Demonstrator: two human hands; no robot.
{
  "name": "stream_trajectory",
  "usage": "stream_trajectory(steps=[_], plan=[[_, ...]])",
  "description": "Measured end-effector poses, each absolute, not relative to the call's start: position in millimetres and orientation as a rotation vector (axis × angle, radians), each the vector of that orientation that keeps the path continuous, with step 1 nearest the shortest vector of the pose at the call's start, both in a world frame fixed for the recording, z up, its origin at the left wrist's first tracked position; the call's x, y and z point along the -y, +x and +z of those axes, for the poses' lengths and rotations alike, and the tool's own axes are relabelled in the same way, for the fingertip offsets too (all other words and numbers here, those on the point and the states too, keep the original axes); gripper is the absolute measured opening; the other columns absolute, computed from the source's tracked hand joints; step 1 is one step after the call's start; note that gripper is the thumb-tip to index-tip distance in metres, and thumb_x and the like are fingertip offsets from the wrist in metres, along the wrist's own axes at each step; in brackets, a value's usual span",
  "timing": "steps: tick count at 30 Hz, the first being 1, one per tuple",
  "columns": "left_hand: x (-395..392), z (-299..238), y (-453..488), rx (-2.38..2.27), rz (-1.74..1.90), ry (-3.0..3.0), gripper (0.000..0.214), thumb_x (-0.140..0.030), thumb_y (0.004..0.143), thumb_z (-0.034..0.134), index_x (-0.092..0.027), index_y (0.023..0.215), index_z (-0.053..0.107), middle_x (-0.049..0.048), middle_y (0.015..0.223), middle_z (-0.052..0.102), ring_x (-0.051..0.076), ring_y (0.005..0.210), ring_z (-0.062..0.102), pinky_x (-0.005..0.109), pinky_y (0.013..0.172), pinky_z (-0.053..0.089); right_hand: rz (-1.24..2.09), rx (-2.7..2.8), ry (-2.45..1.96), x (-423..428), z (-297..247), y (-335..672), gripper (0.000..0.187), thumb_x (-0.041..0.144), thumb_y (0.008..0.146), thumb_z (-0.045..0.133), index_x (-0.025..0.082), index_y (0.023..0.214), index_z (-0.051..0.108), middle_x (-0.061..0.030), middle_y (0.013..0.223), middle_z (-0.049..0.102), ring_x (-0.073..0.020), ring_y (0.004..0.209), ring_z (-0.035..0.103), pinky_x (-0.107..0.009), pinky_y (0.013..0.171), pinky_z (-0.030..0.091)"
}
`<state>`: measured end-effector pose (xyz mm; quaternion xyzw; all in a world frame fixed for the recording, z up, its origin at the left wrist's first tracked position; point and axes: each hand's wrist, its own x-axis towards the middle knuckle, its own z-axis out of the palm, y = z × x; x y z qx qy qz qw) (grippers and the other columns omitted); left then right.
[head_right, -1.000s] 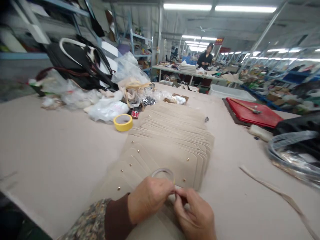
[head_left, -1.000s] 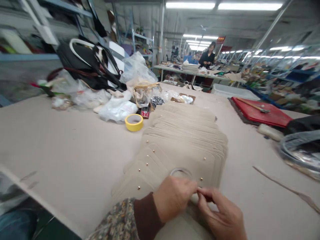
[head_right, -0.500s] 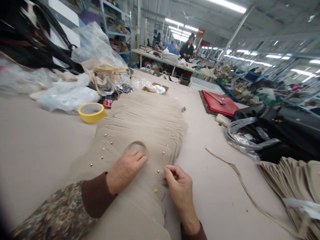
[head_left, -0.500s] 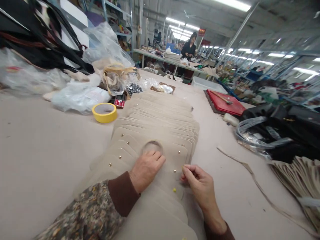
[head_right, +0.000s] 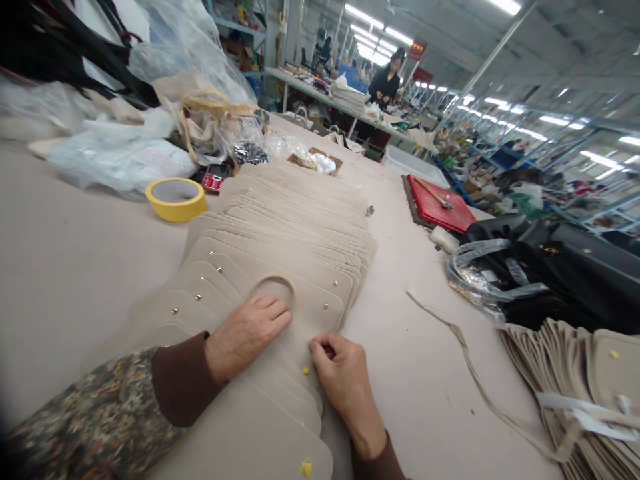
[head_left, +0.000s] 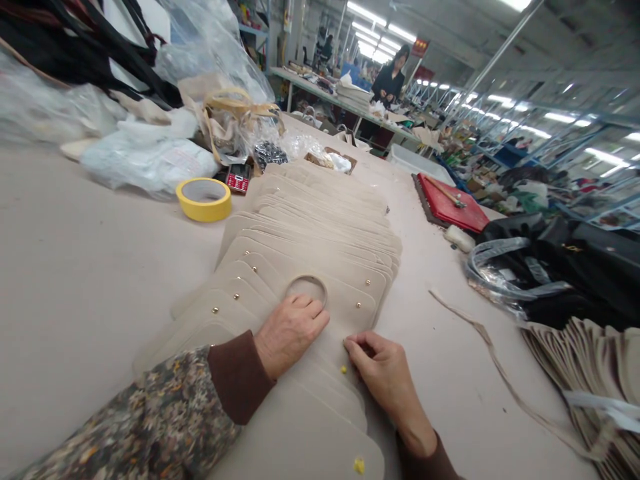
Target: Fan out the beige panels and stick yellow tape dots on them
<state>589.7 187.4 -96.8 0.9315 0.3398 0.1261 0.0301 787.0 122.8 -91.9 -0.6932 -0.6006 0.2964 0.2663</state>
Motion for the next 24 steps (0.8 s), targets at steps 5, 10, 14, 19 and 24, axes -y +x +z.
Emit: stream_trajectory(steps=[5,10,14,19,24], plan=[[-185,-97,589,-1.069,0.422,2.861,0.012,-0.020,0.093,0.051,-0.017,0.083,0.055,0.0060,0.088,0.057,0.023,0.082,0.049,0.037,0.078,0.043,0.679,1.772,-1.865,-127,-89,781,0.023,0.029,0.083,0.055,0.019,0.069,0.069,-0.0013,0.064,0.069,-0.0150,0.058,0.062,-0.024,0.059,0.043],[-185,-98,588,-1.058,0.452,2.871,0.013,-0.019,0.094,0.050,-0.017,0.083,0.057,0.0068,0.088,0.057,0.022,0.082,0.049,0.037,0.078,0.043,0.668,1.693,-1.921,-127,-96,786,0.018,0.031,0.082,0.060,0.019,0.093,0.067,0.0007,0.061,0.067,-0.0160,0.054,0.061,-0.025,0.055,0.045],[-186,-101,589,-1.066,0.480,2.880,0.012,-0.018,0.093,0.051,-0.017,0.083,0.057,0.0068,0.087,0.058,0.022,0.082,0.048,0.037,0.078,0.043,0.794,1.561,-1.916,-118,-100,793,0.021,0.039,0.085,0.058,0.019,0.086,0.064,0.0035,0.052,0.059,-0.0148,0.045,0.056,-0.024,0.048,0.043],[-187,-101,590,-1.080,0.502,2.910,0.011,-0.017,0.092,0.051,-0.017,0.082,0.057,0.0068,0.086,0.058,0.023,0.081,0.048,0.037,0.076,0.042,0.534,1.799,-1.768,-110,-102,790,0.020,0.030,0.088,0.054,0.019,0.082,0.070,-0.0053,0.080,0.072,-0.0181,0.073,0.066,-0.027,0.071,0.048],[-188,-97,587,-1.053,0.519,2.926,0.012,-0.013,0.091,0.050,-0.017,0.081,0.056,0.0063,0.082,0.056,0.023,0.078,0.047,0.039,0.078,0.041,0.411,1.885,-1.803,-117,-103,783,0.022,0.027,0.089,0.053,0.018,0.077,0.068,-0.0043,0.073,0.069,-0.0174,0.067,0.063,-0.027,0.067,0.044]])
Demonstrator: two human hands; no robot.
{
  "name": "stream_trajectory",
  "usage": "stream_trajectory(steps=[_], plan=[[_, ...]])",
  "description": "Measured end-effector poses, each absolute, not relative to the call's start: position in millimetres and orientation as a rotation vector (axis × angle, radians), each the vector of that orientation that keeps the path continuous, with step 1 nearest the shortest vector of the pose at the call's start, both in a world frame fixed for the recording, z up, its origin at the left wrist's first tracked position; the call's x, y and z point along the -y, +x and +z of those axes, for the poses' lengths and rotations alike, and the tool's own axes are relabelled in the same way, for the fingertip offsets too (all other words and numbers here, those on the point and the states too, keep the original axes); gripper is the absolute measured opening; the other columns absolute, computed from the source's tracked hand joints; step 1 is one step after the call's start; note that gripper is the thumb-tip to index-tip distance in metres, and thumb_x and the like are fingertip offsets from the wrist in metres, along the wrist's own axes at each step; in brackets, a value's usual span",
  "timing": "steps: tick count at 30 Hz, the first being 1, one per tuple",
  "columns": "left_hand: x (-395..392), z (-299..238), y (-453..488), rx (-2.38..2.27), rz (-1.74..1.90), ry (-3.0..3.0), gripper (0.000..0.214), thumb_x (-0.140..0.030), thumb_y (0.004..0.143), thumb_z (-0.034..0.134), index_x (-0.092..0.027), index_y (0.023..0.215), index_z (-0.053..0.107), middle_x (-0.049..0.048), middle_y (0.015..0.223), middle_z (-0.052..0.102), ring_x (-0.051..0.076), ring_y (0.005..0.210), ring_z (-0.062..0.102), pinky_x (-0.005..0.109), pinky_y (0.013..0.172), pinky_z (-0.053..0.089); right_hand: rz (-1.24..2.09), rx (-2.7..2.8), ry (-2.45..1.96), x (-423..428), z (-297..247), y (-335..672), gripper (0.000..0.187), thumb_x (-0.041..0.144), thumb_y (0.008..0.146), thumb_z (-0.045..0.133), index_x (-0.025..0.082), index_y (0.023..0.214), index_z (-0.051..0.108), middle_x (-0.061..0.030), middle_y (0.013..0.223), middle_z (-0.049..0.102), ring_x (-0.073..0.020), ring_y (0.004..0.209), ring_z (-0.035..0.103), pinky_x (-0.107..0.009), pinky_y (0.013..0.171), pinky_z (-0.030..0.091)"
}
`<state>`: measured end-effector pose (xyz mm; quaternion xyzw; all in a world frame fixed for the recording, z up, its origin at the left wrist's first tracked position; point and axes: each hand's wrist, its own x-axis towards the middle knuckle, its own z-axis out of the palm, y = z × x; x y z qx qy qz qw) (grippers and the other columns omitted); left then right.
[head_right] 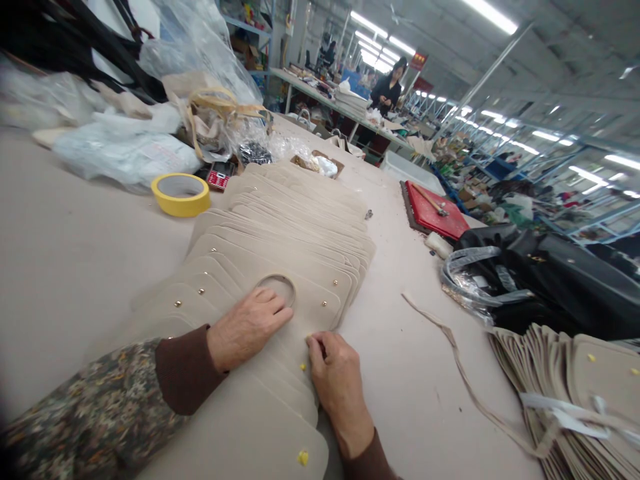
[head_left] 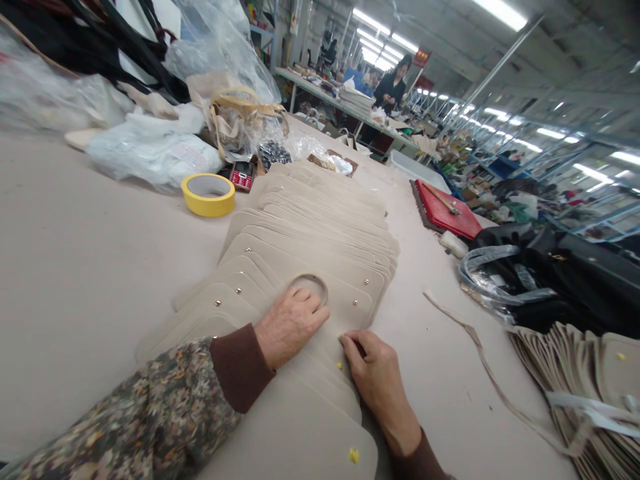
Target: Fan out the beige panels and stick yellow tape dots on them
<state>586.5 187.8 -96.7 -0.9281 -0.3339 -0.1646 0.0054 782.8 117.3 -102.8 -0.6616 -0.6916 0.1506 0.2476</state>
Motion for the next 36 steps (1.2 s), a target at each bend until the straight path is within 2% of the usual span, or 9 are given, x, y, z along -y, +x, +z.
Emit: stream_trajectory(steps=[8,14,16,18,21,24,29,33,36], plan=[[-189,-89,577,1.076,-0.516,-2.937,0.014,-0.008,0.089,0.046,-0.017,0.083,0.056,0.0065,0.082,0.056,0.023,0.076,0.049,0.036,0.069,0.043,0.539,1.865,-1.883,-127,-92,775,0.018,0.023,0.085,0.055,0.018,0.073,0.068,-0.0004,0.067,0.066,-0.0144,0.063,0.058,-0.024,0.064,0.040],[-185,-87,573,0.874,-0.972,-3.033,0.021,-0.014,0.098,0.037,-0.017,0.103,0.057,0.0026,0.078,0.059,0.016,0.071,0.057,0.026,0.064,0.047,1.009,1.887,-1.812,-122,-81,790,0.025,0.024,0.086,0.055,0.018,0.066,0.068,0.0017,0.062,0.066,-0.0132,0.058,0.058,-0.022,0.053,0.038],[-184,-89,574,0.798,-1.138,-3.049,0.023,-0.018,0.100,0.037,-0.016,0.116,0.053,0.0033,0.083,0.065,0.014,0.076,0.062,0.023,0.067,0.051,0.951,1.851,-1.741,-120,-80,793,0.022,0.026,0.088,0.055,0.018,0.075,0.072,-0.0004,0.070,0.070,-0.0149,0.064,0.062,-0.023,0.058,0.043],[-182,-91,576,0.759,-1.218,-3.042,0.031,-0.019,0.101,0.038,-0.016,0.131,0.043,0.0059,0.095,0.069,0.014,0.085,0.067,0.023,0.073,0.054,0.759,1.764,-1.626,-118,-81,791,0.017,0.025,0.088,0.057,0.018,0.089,0.073,-0.0028,0.082,0.072,-0.0157,0.071,0.064,-0.024,0.066,0.047],[-178,-94,579,0.772,-1.201,-3.008,0.039,-0.021,0.101,0.039,-0.013,0.138,0.033,0.0089,0.099,0.071,0.017,0.086,0.069,0.026,0.073,0.057,0.507,1.737,-1.424,-117,-80,781,0.016,0.019,0.089,0.058,0.018,0.100,0.068,-0.0043,0.086,0.070,-0.0146,0.072,0.062,-0.025,0.068,0.049],[-174,-95,582,0.761,-1.149,-3.001,0.035,-0.023,0.101,0.037,-0.011,0.134,0.036,0.0081,0.091,0.071,0.018,0.078,0.070,0.027,0.065,0.057,0.368,1.860,-1.276,-119,-77,771,0.017,0.013,0.089,0.055,0.018,0.103,0.064,-0.0045,0.085,0.067,-0.0150,0.075,0.061,-0.026,0.071,0.050],[-169,-93,588,0.765,-1.127,-3.034,0.027,-0.023,0.102,0.035,-0.012,0.126,0.039,0.0043,0.081,0.069,0.017,0.070,0.068,0.025,0.058,0.052,0.258,1.946,-1.200,-123,-82,765,0.016,0.009,0.089,0.049,0.020,0.089,0.062,-0.0035,0.079,0.067,-0.0154,0.074,0.062,-0.026,0.071,0.049],[-169,-93,589,0.837,-1.077,-3.123,0.015,-0.019,0.100,0.035,-0.016,0.101,0.050,0.0014,0.076,0.064,0.015,0.067,0.064,0.025,0.057,0.047,0.112,1.954,-1.276,-120,-90,766,0.018,0.009,0.086,0.047,0.019,0.081,0.061,-0.0022,0.068,0.064,-0.0144,0.062,0.059,-0.024,0.061,0.046],[-169,-91,589,0.884,-1.017,-3.121,0.021,-0.015,0.099,0.035,-0.018,0.083,0.050,-0.0008,0.068,0.058,0.014,0.061,0.059,0.026,0.054,0.041,0.116,1.904,-1.354,-116,-91,763,0.018,0.010,0.084,0.049,0.019,0.078,0.064,-0.0018,0.065,0.063,-0.0136,0.059,0.059,-0.024,0.060,0.046]])
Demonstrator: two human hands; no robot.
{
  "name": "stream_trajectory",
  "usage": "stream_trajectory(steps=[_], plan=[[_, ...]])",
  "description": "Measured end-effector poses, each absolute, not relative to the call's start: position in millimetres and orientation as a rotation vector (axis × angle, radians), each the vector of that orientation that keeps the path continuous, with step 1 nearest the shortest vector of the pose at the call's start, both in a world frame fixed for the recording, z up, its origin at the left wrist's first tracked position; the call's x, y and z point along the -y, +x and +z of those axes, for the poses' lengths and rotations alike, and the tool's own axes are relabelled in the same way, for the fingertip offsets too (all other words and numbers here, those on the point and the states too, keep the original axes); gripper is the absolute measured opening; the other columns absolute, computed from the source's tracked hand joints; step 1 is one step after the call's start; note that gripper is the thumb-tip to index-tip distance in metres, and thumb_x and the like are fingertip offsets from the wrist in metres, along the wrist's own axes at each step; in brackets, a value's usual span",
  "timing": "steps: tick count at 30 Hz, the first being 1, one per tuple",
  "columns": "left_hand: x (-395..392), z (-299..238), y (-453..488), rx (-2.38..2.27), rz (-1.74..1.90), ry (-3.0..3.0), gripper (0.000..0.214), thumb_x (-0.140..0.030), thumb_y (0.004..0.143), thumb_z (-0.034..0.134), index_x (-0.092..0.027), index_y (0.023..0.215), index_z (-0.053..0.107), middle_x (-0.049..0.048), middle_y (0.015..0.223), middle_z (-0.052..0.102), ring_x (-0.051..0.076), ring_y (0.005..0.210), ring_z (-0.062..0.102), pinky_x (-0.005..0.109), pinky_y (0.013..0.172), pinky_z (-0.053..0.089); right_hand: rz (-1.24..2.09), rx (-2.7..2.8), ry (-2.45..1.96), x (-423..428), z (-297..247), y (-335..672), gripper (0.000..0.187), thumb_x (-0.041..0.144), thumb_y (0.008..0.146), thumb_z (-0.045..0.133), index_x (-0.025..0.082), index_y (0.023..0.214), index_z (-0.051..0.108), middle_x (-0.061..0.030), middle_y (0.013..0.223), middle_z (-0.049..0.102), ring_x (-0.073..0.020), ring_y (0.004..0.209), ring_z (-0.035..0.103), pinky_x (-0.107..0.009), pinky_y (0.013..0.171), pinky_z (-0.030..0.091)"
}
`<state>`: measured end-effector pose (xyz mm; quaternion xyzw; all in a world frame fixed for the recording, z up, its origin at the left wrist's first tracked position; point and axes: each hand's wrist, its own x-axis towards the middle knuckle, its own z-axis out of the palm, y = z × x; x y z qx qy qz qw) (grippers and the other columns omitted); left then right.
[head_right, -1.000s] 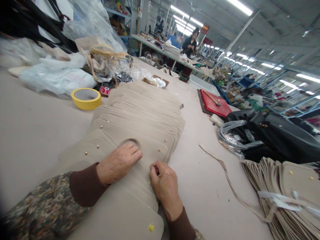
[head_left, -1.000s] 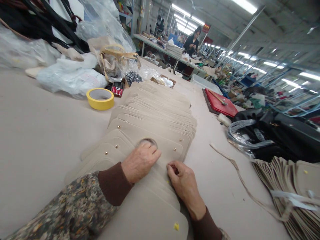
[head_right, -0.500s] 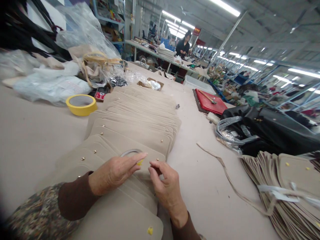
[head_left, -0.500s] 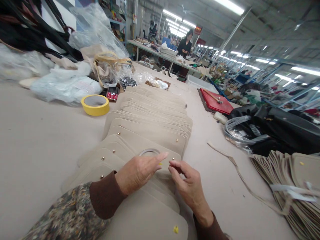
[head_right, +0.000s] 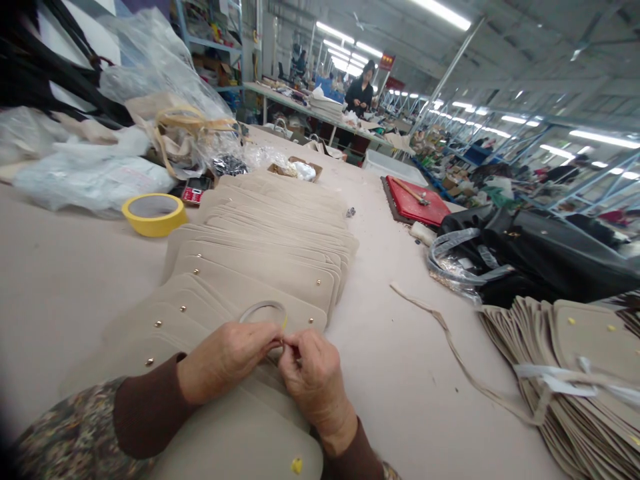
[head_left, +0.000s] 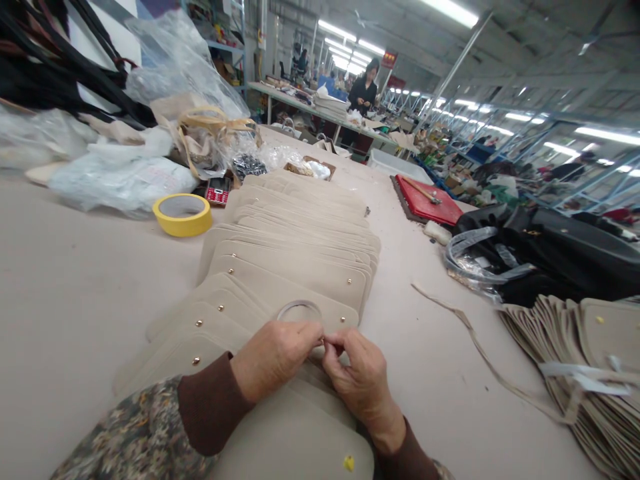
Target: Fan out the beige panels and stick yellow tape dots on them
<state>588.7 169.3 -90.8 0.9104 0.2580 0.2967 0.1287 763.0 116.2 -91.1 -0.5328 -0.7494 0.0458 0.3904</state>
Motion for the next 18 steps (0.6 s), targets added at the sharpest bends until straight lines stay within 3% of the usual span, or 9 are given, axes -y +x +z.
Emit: stream_trajectory(steps=[4,8,14,18], plan=[[-167,-88,592,-0.763,0.952,2.690,0.028,-0.012,0.097,0.032,-0.019,0.076,0.049,-0.0011,0.063,0.052,0.014,0.054,0.050,0.027,0.050,0.035,0.560,1.541,-1.499,-116,-88,757,0.012,0.020,0.081,0.056,0.018,0.074,0.065,0.0000,0.059,0.063,-0.0119,0.050,0.057,-0.022,0.051,0.046],[-164,-88,599,-0.768,1.017,2.718,0.026,-0.013,0.097,0.034,-0.018,0.077,0.051,-0.0014,0.062,0.050,0.014,0.053,0.046,0.027,0.050,0.035,0.954,1.079,-1.564,-123,-88,766,0.021,0.036,0.076,0.064,0.016,0.070,0.062,0.0027,0.049,0.058,-0.0112,0.041,0.053,-0.022,0.043,0.047],[-174,-91,601,-0.974,0.510,2.902,0.011,-0.017,0.094,0.050,-0.017,0.084,0.054,0.0045,0.085,0.060,0.020,0.078,0.055,0.031,0.067,0.046,0.982,0.927,-1.625,-126,-98,796,0.037,0.048,0.070,0.074,0.013,0.080,0.068,-0.0016,0.060,0.065,-0.0133,0.051,0.060,-0.025,0.052,0.054],[-176,-90,599,-0.947,0.297,2.899,0.009,-0.016,0.092,0.055,-0.017,0.083,0.053,0.0046,0.085,0.060,0.021,0.076,0.053,0.032,0.066,0.047,1.019,0.981,-1.644,-122,-104,800,0.038,0.049,0.071,0.074,0.012,0.080,0.069,-0.0022,0.060,0.065,-0.0134,0.052,0.060,-0.026,0.054,0.054]])
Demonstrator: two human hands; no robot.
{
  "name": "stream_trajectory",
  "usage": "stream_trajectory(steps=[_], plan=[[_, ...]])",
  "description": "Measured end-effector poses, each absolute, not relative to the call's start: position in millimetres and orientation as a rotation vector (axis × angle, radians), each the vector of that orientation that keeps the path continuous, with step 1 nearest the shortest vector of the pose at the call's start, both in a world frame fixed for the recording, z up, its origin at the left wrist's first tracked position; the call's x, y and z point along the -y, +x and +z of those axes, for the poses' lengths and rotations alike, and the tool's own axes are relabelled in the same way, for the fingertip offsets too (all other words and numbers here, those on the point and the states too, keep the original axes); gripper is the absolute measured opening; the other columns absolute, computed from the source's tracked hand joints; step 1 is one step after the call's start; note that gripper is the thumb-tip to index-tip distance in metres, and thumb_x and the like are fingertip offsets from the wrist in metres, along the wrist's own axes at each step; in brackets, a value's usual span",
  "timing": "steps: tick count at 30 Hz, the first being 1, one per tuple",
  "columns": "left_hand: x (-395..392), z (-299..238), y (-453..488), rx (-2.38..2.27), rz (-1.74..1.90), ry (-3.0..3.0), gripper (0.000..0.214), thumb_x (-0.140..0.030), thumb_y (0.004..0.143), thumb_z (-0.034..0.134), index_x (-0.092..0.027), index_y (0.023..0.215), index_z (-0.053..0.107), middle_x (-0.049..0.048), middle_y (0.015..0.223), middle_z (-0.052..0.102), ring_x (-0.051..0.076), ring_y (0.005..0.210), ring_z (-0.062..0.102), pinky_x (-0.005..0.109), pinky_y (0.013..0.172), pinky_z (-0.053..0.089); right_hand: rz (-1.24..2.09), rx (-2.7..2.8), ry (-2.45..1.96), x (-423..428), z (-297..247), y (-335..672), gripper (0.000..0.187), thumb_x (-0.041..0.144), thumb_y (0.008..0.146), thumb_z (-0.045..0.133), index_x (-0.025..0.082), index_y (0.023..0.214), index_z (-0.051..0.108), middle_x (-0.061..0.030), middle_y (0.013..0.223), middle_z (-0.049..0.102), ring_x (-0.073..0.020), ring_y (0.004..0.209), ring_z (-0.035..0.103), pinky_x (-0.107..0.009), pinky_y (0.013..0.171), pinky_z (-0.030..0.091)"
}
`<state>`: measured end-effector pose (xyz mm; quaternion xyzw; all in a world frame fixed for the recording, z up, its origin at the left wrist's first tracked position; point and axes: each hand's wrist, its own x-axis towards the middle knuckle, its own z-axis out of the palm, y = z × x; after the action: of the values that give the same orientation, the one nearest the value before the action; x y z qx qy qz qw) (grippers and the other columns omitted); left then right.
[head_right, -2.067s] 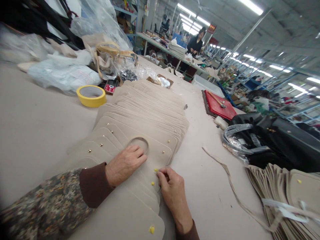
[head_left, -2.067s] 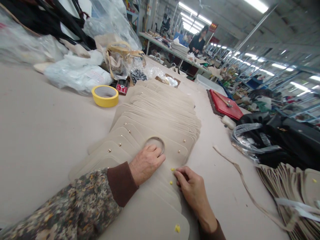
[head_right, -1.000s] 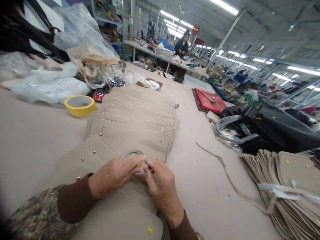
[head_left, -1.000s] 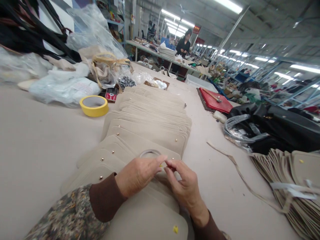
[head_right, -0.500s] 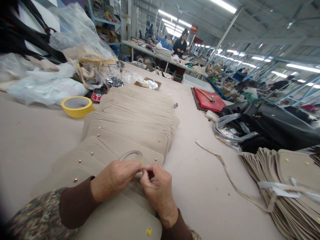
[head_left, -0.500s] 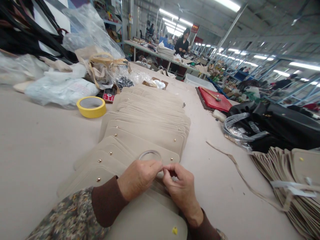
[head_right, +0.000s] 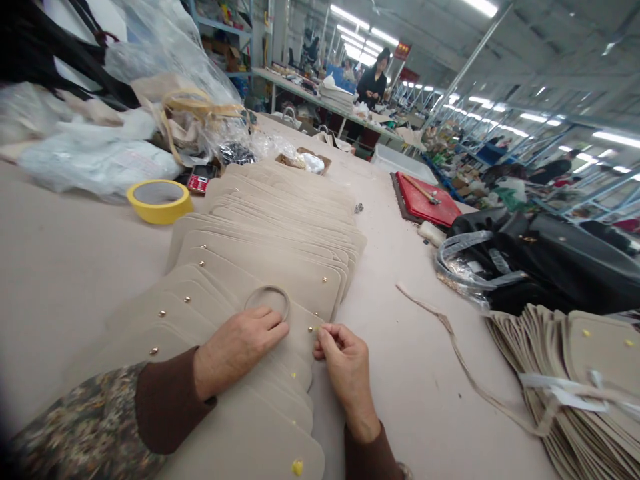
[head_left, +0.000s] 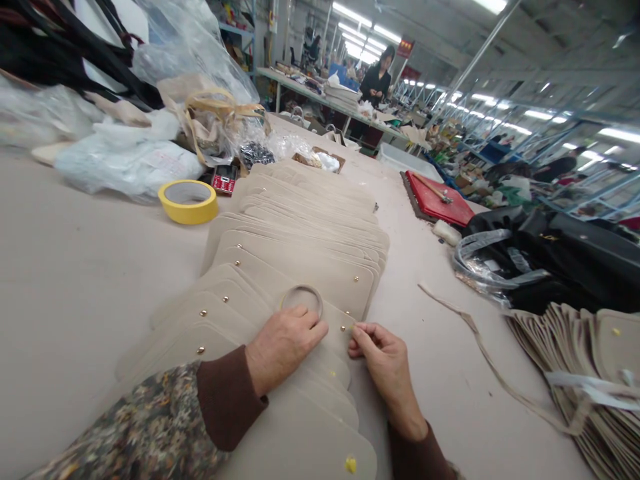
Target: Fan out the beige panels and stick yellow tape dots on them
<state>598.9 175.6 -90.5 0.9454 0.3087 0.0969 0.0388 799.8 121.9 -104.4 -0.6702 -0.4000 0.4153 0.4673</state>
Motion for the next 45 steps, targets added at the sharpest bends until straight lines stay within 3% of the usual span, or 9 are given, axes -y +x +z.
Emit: stream_trajectory(steps=[8,16,19,22,24,27,31,36,45], plan=[[-175,-90,598,-0.870,0.323,2.878,0.012,-0.017,0.091,0.055,-0.017,0.079,0.053,0.0041,0.080,0.059,0.021,0.073,0.052,0.034,0.062,0.045,0.863,1.405,-1.853,-124,-100,795,0.028,0.041,0.081,0.061,0.015,0.077,0.071,-0.0007,0.059,0.063,-0.0135,0.052,0.056,-0.024,0.050,0.046],[-175,-93,595,-0.867,0.335,2.845,0.010,-0.017,0.092,0.055,-0.017,0.082,0.054,0.0039,0.082,0.060,0.021,0.074,0.052,0.034,0.064,0.044,0.544,1.734,-1.916,-130,-94,785,0.020,0.027,0.082,0.055,0.019,0.070,0.068,-0.0028,0.067,0.071,-0.0156,0.058,0.063,-0.025,0.058,0.045],[-175,-94,595,-0.874,0.355,2.851,0.011,-0.016,0.092,0.055,-0.017,0.081,0.053,0.0038,0.081,0.060,0.021,0.073,0.052,0.034,0.064,0.044,0.518,1.754,-1.950,-130,-97,786,0.016,0.027,0.084,0.055,0.019,0.079,0.068,-0.0027,0.070,0.071,-0.0170,0.061,0.065,-0.026,0.061,0.046],[-174,-95,594,-0.883,0.402,2.863,0.012,-0.015,0.092,0.054,-0.017,0.080,0.053,0.0043,0.080,0.059,0.021,0.072,0.051,0.034,0.064,0.043,0.495,1.660,-1.992,-125,-98,790,0.019,0.033,0.083,0.059,0.018,0.094,0.064,0.0006,0.059,0.066,-0.0174,0.053,0.062,-0.026,0.055,0.045],[-174,-96,594,-0.887,0.420,2.862,0.013,-0.015,0.093,0.052,-0.017,0.080,0.054,0.0047,0.080,0.059,0.021,0.072,0.051,0.034,0.063,0.042,0.541,1.599,-1.967,-119,-99,793,0.020,0.036,0.084,0.059,0.018,0.089,0.064,0.0016,0.055,0.063,-0.0162,0.049,0.059,-0.026,0.051,0.044],[-174,-96,595,-0.887,0.435,2.857,0.013,-0.014,0.093,0.052,-0.017,0.081,0.054,0.0048,0.080,0.059,0.021,0.073,0.051,0.034,0.063,0.042,0.558,1.652,-1.861,-110,-100,794,0.022,0.035,0.088,0.055,0.020,0.078,0.067,-0.0027,0.068,0.069,-0.0167,0.060,0.063,-0.026,0.059,0.049],[-174,-97,595,-0.896,0.421,2.860,0.012,-0.016,0.093,0.053,-0.017,0.080,0.054,0.0043,0.081,0.059,0.021,0.074,0.052,0.034,0.064,0.043,0.355,1.805,-1.810,-107,-106,790,0.021,0.029,0.090,0.053,0.020,0.083,0.070,-0.0062,0.083,0.073,-0.0191,0.076,0.067,-0.029,0.074,0.050],[-173,-94,595,-0.894,0.385,2.868,0.009,-0.016,0.092,0.053,-0.017,0.083,0.054,0.0045,0.083,0.059,0.022,0.075,0.052,0.034,0.064,0.043,0.288,1.815,-1.896,-119,-106,784,0.023,0.028,0.090,0.051,0.019,0.079,0.070,-0.0058,0.078,0.072,-0.0180,0.070,0.066,-0.027,0.069,0.046],[-177,-88,593,-0.921,0.339,2.903,0.012,-0.013,0.093,0.047,-0.016,0.085,0.055,0.0058,0.084,0.058,0.022,0.077,0.051,0.033,0.064,0.042,0.561,1.761,-2.031,-128,-92,786,0.020,0.028,0.081,0.059,0.018,0.069,0.071,-0.0007,0.062,0.068,-0.0136,0.056,0.059,-0.023,0.055,0.038]])
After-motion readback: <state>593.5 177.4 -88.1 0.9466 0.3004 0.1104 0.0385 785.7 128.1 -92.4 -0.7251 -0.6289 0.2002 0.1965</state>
